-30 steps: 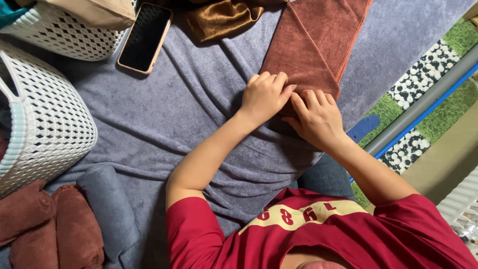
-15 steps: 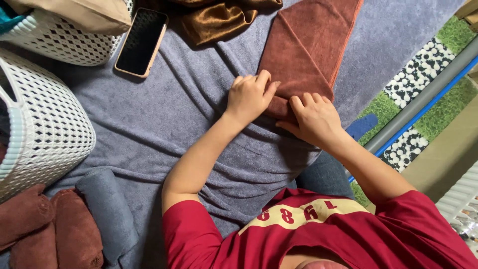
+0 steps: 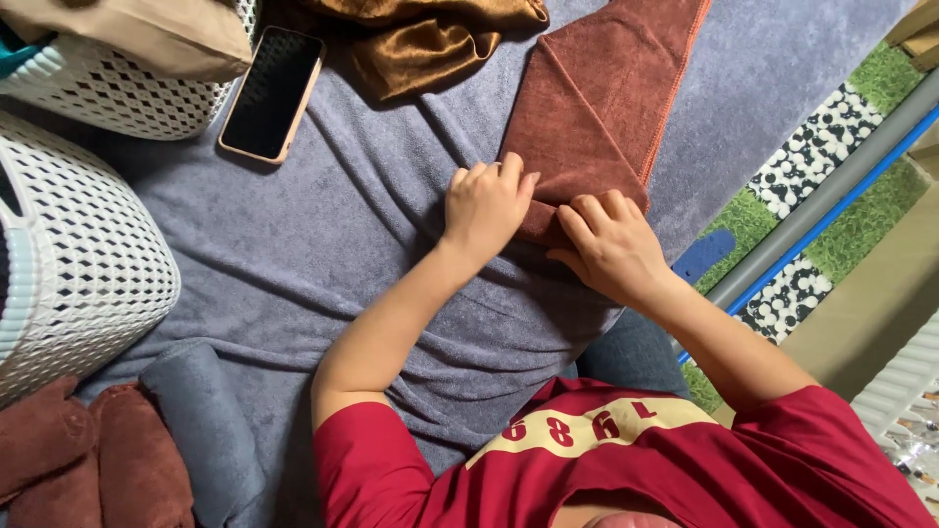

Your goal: The person folds a brown towel on a blue surface. They align the edges and fold the towel in half lengthwise, then fold it again to create a smaller, compact rectangle.

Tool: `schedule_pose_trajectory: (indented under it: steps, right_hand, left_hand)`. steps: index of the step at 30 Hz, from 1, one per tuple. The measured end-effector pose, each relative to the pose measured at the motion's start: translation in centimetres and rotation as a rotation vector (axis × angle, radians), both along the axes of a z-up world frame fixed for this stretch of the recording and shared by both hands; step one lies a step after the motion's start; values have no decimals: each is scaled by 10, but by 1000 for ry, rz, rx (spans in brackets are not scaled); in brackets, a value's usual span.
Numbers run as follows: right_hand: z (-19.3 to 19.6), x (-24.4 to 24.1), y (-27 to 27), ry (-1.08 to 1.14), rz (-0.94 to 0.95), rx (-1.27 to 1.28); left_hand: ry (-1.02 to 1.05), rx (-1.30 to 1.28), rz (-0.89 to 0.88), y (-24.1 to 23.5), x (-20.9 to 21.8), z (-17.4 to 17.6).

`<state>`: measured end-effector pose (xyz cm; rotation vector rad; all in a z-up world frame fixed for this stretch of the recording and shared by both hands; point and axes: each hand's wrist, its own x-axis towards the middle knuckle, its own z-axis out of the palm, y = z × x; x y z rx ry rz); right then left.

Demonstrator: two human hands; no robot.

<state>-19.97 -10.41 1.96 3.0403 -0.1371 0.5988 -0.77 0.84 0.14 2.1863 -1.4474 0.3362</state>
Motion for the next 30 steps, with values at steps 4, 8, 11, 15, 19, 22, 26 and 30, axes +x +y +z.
schedule_pose_trajectory:
  steps: [4, 8, 11, 15, 19, 22, 26, 30]
  right_hand:
    - [-11, -2, -4, -9, 42, -36]
    - [-27, -3, -11, -34, 75, -8]
    - [-9, 3, -15, -42, 145, 84]
    - [28, -7, -9, -19, 149, 239]
    - [17, -16, -2, -91, 57, 83]
    - [4, -18, 0, -136, 27, 69]
    - [-1, -16, -4, -121, 9, 64]
    - [-6, -15, -9, -114, 12, 50]
  left_hand:
    - [-321, -222, -177, 0, -25, 12]
    - [-325, -295, -283, -5, -30, 6]
    - [-295, -279, -230, -9, -27, 1]
    - [-273, -241, -164, -15, -21, -14]
    - [-228, -198, -161, -16, -20, -14]
    - [-208, -180, -171, -15, -21, -13]
    - [-210, -180, -181, -15, -20, -14]
    - [-245, -258, -229, -10, -22, 6]
